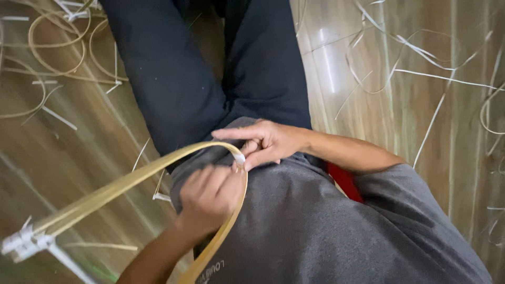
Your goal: The person sits on the floor and assembles a bamboo frame by bundling thin bamboo strips together. They use white plastic zip ties to secure the strips, wrapping the ties around the bundle and tightening them by hand. The person uses scissors to cut the excess length of the zip ties after securing them.
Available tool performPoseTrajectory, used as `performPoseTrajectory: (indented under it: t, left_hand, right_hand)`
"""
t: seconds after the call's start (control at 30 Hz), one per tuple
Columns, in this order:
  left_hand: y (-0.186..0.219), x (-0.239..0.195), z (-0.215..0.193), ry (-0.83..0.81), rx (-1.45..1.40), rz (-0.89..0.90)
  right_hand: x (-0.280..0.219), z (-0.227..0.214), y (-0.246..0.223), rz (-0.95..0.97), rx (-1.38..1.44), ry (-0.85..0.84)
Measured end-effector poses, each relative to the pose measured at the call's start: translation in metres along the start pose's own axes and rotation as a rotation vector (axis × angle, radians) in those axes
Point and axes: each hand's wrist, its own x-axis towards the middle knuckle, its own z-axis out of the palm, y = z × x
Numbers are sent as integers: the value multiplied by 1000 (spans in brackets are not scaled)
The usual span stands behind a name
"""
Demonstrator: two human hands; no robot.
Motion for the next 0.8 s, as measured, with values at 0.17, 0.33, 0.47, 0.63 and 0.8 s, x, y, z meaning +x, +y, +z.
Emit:
performPoseTrajectory:
  t: [0.17, 0.33, 0.47, 0.63, 0.8]
  left_hand:
    - [8, 11, -12, -52, -72, -132]
    - [6, 20, -9, 121, -27, -231]
    - [2, 21, 16, 212, -105, -262]
    - [1, 1, 24, 204, -73, -257]
    - [-77, -52, -24, 690, 5, -571]
  right_hand:
    - [-2, 5, -1, 96, -26, 35]
    - [3, 2, 2, 10, 99, -9]
    - [2, 2, 1, 51, -3, 29]
    - [2, 4, 3, 7, 96, -8]
    - [-1, 2, 9, -44, 26, 0]
